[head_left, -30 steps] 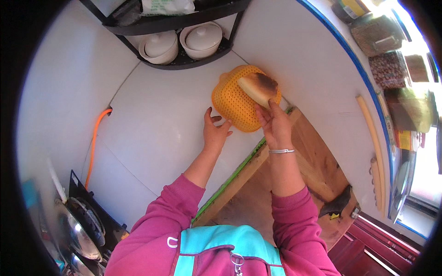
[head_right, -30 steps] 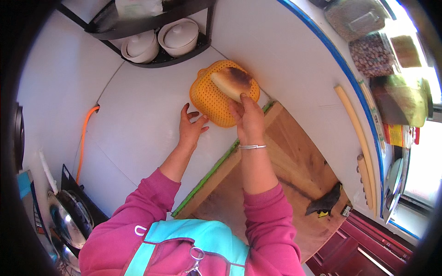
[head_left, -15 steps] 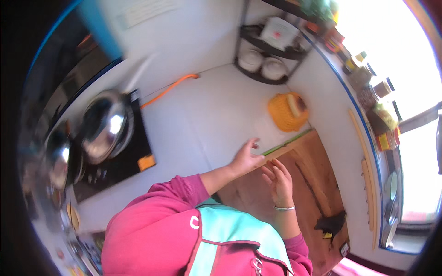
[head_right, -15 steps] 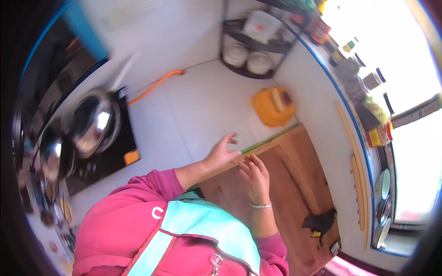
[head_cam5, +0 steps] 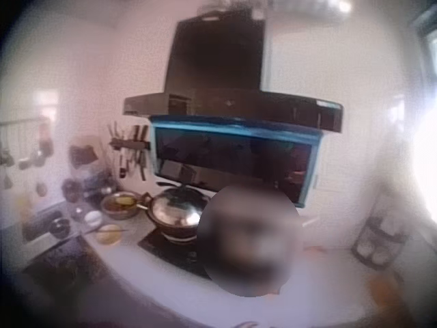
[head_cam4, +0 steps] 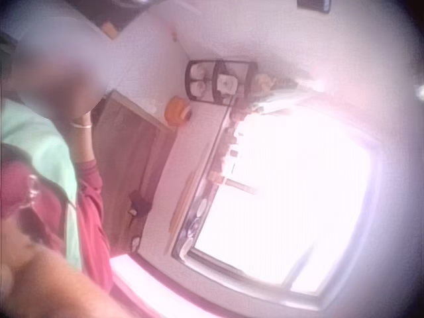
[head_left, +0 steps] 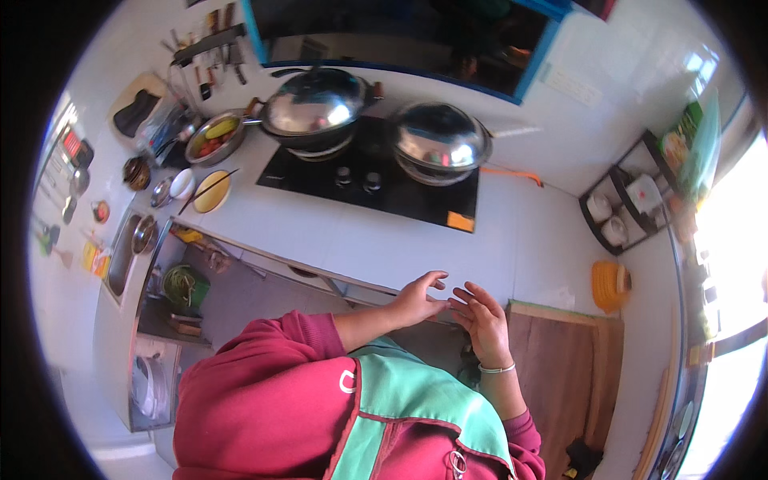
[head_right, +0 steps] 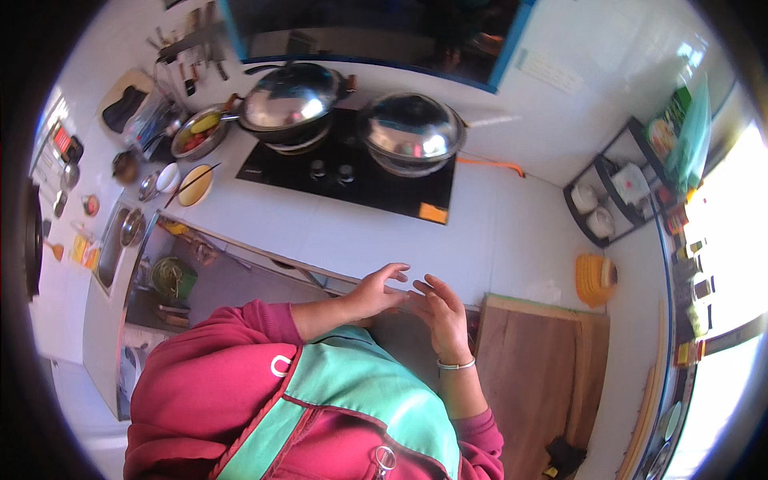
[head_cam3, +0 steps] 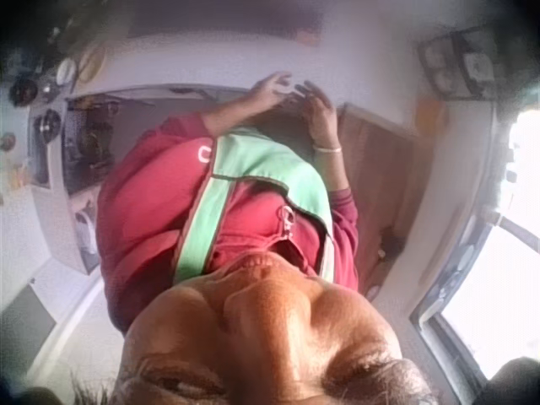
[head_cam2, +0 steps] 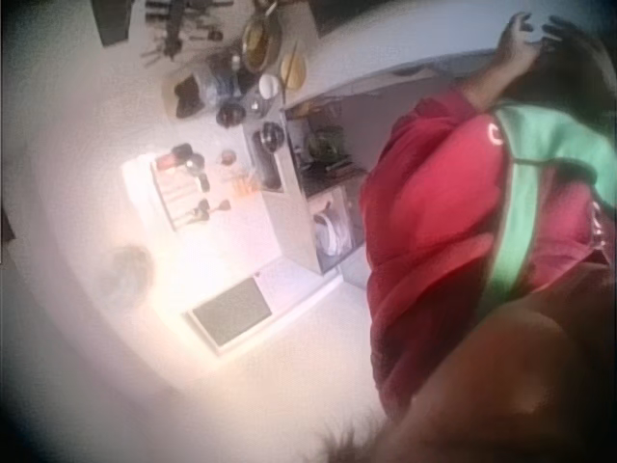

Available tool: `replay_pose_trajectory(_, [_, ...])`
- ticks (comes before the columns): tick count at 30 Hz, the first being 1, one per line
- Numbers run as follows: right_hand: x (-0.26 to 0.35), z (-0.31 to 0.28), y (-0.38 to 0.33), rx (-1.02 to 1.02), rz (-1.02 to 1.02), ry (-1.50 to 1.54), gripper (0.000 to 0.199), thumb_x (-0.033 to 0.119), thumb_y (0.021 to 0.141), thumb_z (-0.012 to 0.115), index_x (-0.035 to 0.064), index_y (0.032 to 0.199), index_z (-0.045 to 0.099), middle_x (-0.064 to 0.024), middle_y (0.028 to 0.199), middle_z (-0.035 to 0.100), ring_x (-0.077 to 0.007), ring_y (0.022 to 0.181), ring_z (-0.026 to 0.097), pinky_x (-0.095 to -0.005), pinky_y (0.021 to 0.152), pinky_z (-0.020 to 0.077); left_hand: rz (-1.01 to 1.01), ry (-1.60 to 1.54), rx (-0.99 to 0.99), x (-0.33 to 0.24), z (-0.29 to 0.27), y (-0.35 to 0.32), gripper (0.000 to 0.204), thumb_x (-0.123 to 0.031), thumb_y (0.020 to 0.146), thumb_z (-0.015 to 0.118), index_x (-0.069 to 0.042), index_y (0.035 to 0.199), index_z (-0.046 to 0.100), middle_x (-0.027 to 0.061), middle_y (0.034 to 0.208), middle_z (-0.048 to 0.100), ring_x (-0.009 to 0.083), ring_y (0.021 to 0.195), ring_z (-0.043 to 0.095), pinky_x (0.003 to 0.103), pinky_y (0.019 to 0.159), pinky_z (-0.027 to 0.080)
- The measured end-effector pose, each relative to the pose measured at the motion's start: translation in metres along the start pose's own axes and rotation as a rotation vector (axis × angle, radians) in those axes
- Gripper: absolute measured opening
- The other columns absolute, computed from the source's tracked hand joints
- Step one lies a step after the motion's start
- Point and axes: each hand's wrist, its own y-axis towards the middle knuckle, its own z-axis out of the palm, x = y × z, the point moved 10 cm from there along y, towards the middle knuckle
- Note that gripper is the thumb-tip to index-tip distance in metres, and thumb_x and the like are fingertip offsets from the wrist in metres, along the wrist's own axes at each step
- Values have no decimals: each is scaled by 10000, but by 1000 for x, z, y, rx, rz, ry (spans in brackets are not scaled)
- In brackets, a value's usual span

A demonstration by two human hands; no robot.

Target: The person transfers food from a metal bowl to a small ceramic bowl using chopsticks, takes a piece of bread from a yellow basket, then wipes down the kitchen counter with a cloth and washes several bowls and a pot in the sink.

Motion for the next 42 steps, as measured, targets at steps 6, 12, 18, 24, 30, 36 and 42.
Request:
replay_pose_trajectory(6, [-24,123,29,204,27,-121,319,109,940,370,-8,1225,451,-154,1115,581,-241,977,603,-303,819,484,44,-132,-189,2,-135,-52,487,-87,827,604,-83,1270,401,104,1177,456,175,900,602,280,654,545])
replay_pose_trajectory(12, [-71,227,94,279,65,-169,289,165,947,415,-7,1166,496,-144,1046,614,-243,933,625,-303,781,512,40,-268,-343,11,-287,-75,356,-103,872,556,-70,1208,446,77,1143,467,196,940,606,287,674,540])
replay_pose_trajectory(18, [-113,342,179,294,150,-138,293,226,943,443,9,1122,525,-136,1028,620,-231,901,630,-296,775,505,23,-403,-417,34,-439,-71,317,-159,874,567,-75,1165,473,54,1064,519,195,904,613,303,666,520])
replay_pose_trajectory(24, [-72,441,289,338,23,9,362,278,938,430,4,1171,477,-148,1075,596,-232,938,610,-304,791,488,49,-468,-490,29,-546,-63,272,-197,884,558,-101,1128,486,10,1007,533,181,892,612,294,672,477])
replay_pose_trajectory(30, [-12,518,398,156,-6,175,334,248,945,401,-13,1152,424,-184,1070,588,-288,970,594,-351,807,492,27,-470,-504,16,-575,-73,222,-155,887,542,-68,1089,514,42,1058,509,182,885,606,286,646,485])
replay_pose_trajectory(36, [0,540,428,148,-6,221,246,137,942,332,-44,1053,457,-185,978,610,-285,878,618,-329,715,524,54,-468,-470,19,-587,-75,230,-165,889,520,-99,1109,510,18,1077,540,179,900,609,265,655,476])
replay_pose_trajectory(42, [21,514,308,314,-47,239,285,132,933,344,-64,1079,488,-162,956,600,-247,861,615,-304,721,521,174,-551,-529,-25,-584,-67,405,-287,894,507,-102,1246,426,49,1082,546,178,924,600,270,638,490])
